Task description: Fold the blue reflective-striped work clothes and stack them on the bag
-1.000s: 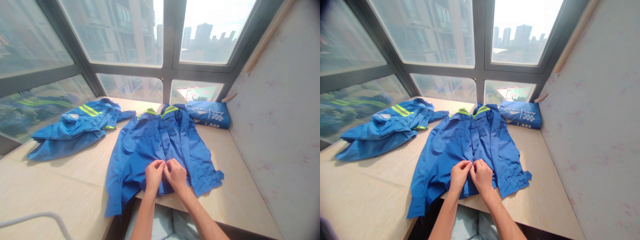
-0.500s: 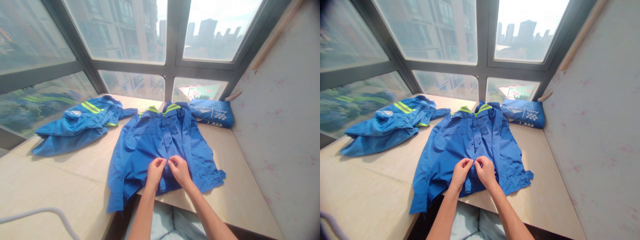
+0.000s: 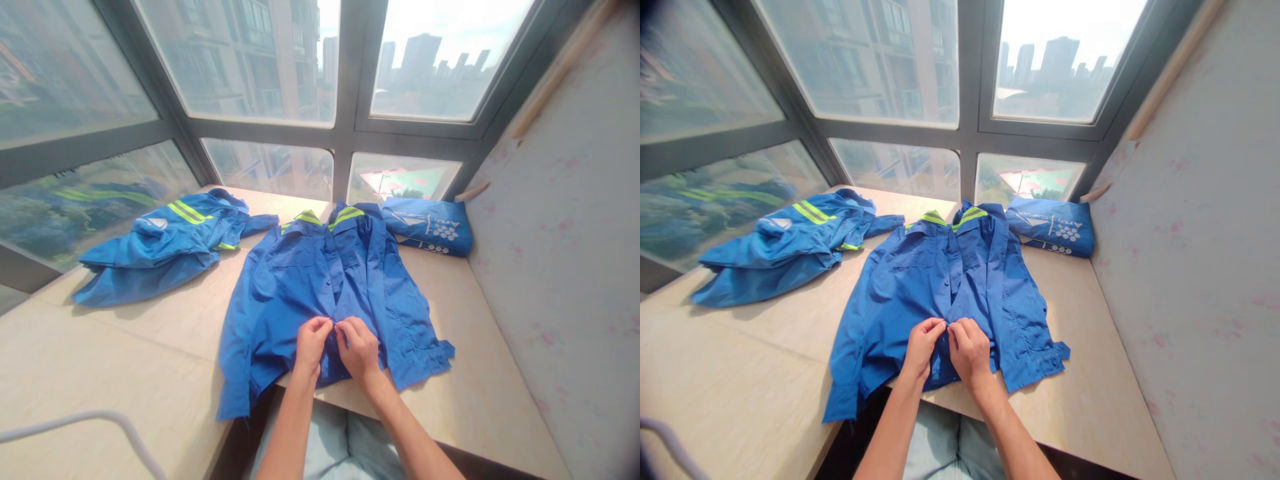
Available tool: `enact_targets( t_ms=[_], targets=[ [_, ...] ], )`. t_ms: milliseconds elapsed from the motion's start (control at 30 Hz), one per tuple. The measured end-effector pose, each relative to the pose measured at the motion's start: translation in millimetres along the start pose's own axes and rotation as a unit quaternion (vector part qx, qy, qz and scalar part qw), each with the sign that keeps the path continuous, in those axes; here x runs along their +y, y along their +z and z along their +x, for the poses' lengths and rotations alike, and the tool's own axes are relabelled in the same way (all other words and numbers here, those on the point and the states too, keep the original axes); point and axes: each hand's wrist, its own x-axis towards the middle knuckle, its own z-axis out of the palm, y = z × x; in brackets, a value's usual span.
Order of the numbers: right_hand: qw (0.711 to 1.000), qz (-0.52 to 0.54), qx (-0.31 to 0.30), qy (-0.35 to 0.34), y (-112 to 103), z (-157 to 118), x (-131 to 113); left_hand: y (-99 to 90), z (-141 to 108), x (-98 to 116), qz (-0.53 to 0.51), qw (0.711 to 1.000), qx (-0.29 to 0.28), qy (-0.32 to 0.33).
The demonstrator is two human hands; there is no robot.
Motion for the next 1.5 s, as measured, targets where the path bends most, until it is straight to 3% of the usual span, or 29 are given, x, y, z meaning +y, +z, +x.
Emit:
enact_targets(
  t_ms=[200,300,433,567,633,700,867,933,1067,1167,1267,1367,1500],
  targets=[
    [0.977,0.139,-0.045,0.154,-4.5,7.1,-2.5,1.4,1.2,-2.5,0.02,0.999,-0.005,0.035],
    [0.928,0.253,-0.067,0.265,-7.0,17.7,3.4,0.3,2.8,-4.9,0.05,0.996,-0.025,0.065],
    [0.832,0.391,-0.128,0.373,-7.7,30.1,16.1,-0.5,4.5,-6.5,0.062,0.994,-0.049,0.081],
    [0.794,0.424,-0.155,0.407,-5.5,34.1,24.8,-1.0,4.6,-4.5,0.095,0.989,-0.068,0.087],
    [0.794,0.411,-0.181,0.41,-4.2,33.2,28.8,-2.2,3.5,-2.2,0.144,0.982,-0.078,0.09],
    [0.812,0.375,-0.211,0.394,-4.2,31.2,33.8,-3.8,1.2,0.9,0.214,0.968,-0.089,0.091],
    [0.91,0.178,-0.241,0.285,-11.3,31.2,48.7,-6.6,-10.7,11.3,0.388,0.906,-0.132,0.11],
    [0.933,0.122,-0.212,0.264,-12.1,37.2,52.8,-7.3,-13.9,17.5,0.417,0.892,-0.131,0.114],
    [0.963,0.056,-0.107,0.24,0.8,58.5,57.2,-8.6,-1.9,36.4,0.397,0.904,-0.066,0.144],
    [0.964,0.026,-0.074,0.254,21.0,75.6,61.2,-3.8,27.0,51.2,0.421,0.886,-0.029,0.191],
    [0.951,0.093,-0.062,0.29,40.5,86.2,67.0,7.8,61.1,57.1,0.473,0.855,-0.023,0.211],
    [0.935,0.181,-0.061,0.297,50.3,85.9,72.6,19.1,85.5,51.5,0.491,0.843,-0.037,0.215],
    [0.917,0.26,-0.048,0.299,46.8,73.9,76.5,21.9,98.3,35.9,0.49,0.845,-0.057,0.209]
  ],
)
